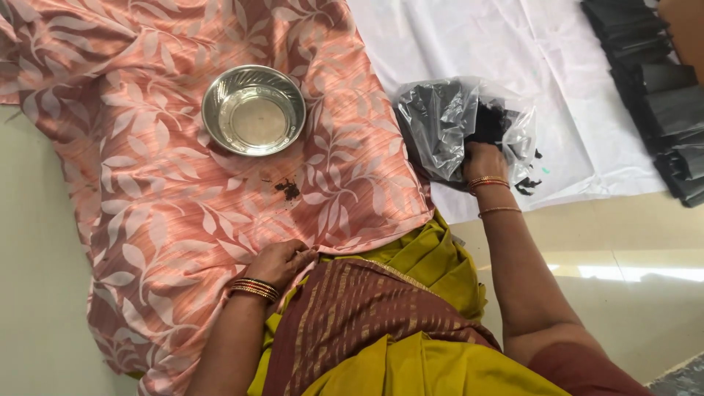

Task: Forming small pellets from a black charcoal-like powder and placing them on a cloth.

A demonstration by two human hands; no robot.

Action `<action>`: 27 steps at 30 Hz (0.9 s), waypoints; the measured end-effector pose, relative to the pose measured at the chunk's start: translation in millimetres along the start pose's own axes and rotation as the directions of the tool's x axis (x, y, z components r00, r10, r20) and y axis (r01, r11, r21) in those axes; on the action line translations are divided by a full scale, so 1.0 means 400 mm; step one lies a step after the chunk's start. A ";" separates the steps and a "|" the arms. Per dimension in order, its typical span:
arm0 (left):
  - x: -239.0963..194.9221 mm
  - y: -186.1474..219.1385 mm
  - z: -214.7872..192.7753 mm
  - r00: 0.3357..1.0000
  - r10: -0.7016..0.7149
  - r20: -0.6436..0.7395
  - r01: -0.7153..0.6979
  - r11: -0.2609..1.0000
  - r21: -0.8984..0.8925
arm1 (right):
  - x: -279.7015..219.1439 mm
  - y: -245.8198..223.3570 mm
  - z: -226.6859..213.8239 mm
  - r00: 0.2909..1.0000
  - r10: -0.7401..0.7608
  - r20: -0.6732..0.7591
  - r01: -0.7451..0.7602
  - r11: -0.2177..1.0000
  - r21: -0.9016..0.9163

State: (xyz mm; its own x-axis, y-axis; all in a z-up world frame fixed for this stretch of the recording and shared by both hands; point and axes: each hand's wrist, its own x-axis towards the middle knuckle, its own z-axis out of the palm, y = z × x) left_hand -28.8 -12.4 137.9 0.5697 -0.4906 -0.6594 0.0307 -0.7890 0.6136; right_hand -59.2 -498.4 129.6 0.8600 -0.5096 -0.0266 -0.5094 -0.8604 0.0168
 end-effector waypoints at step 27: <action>-0.049 -0.038 -0.009 0.980 0.142 -0.142 -0.149 0.988 -0.042 | -0.254 -0.671 0.014 0.828 -0.552 -0.100 0.209 0.138 0.968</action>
